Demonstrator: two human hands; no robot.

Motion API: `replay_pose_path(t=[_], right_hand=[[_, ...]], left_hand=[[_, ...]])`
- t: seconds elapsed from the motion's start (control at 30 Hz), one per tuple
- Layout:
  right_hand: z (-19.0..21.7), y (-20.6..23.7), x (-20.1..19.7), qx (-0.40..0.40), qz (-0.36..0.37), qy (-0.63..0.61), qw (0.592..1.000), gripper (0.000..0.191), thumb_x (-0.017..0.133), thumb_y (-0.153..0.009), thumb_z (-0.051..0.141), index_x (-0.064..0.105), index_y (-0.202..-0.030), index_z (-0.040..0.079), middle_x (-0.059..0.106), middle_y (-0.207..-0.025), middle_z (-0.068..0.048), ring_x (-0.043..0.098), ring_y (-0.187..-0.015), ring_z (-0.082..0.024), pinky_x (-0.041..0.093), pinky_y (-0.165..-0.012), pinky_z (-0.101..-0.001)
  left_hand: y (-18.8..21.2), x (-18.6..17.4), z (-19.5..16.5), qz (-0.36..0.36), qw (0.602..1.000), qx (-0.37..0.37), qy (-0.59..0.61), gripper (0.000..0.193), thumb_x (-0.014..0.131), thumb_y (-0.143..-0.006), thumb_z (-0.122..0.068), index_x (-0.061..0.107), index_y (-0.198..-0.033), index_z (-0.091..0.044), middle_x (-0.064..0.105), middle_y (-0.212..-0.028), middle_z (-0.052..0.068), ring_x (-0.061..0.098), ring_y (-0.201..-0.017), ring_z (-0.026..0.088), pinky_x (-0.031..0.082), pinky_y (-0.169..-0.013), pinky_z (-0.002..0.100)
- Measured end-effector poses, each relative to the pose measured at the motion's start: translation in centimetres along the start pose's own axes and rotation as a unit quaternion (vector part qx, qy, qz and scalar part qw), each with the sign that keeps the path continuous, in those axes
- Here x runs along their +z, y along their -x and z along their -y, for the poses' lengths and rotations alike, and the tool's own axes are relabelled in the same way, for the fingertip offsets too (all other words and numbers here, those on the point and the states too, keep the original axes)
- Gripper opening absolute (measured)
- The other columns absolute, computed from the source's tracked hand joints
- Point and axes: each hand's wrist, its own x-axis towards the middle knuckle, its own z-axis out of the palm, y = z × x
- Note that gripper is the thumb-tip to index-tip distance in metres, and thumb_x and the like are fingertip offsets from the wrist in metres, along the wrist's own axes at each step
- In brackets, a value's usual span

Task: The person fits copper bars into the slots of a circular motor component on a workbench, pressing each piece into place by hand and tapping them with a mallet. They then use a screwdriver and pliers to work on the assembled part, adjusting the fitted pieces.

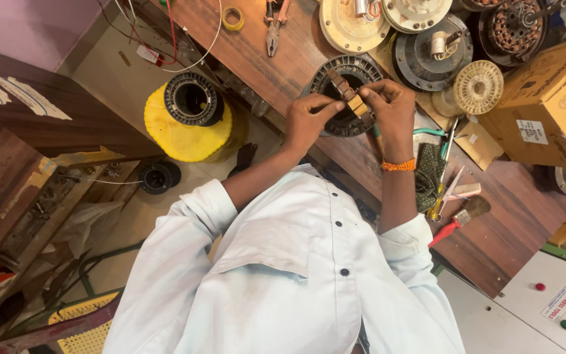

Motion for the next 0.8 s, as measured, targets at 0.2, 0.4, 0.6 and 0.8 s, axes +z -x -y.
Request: replay_pose_path(t=[0.2,0.4,0.6,0.8], right_hand=[[-2.4,0.2,-2.5,0.079,-0.044,-0.052,0.995,0.007,0.077,-0.090,0.005,0.076,-0.097,0.003,0.060,-0.067,0.008,0.042,-0.055,-0.001,0.028,-0.050,-0.0200],[-0.3,5.8,-3.9,0.041,-0.052,-0.041,0.997,0.006,0.075,-0.094,0.003,0.076,-0.098,-0.001,0.054,-0.069,0.009,0.038,-0.058,0.000,0.025,-0.052,-0.0207],[1.5,8.6,-1.7,0.012,-0.031,0.008,0.999,0.007,0.075,-0.093,0.005,0.076,-0.098,0.001,0.050,-0.064,0.008,0.037,-0.055,-0.001,0.025,-0.049,-0.0214],[-2.6,7.3,3.7,-0.223,-0.062,0.224,0.947,0.005,0.077,-0.096,0.007,0.077,-0.100,0.005,0.068,-0.079,-0.007,0.060,-0.062,-0.012,0.045,-0.055,-0.0266]], left_hand=[[-1.5,0.2,-0.2,0.020,0.993,-0.117,0.013,0.044,0.089,-0.083,-0.025,0.058,-0.102,0.000,0.067,-0.080,0.003,0.064,-0.070,0.015,0.052,-0.058,0.032],[-1.0,-0.8,-0.8,-0.073,0.930,0.284,-0.221,0.063,0.088,-0.078,-0.028,0.054,-0.130,-0.014,0.059,-0.120,0.004,0.058,-0.114,0.021,0.052,-0.094,0.038],[-4.8,-3.8,-1.0,0.127,0.811,0.471,-0.325,0.068,0.086,-0.090,-0.026,0.052,-0.149,-0.026,0.063,-0.134,-0.007,0.055,-0.129,0.019,0.046,-0.105,0.037],[-5.6,-4.5,0.4,0.163,0.779,0.511,-0.326,0.058,0.083,-0.095,-0.021,0.055,-0.146,-0.025,0.063,-0.135,-0.003,0.051,-0.128,0.019,0.042,-0.110,0.035]])
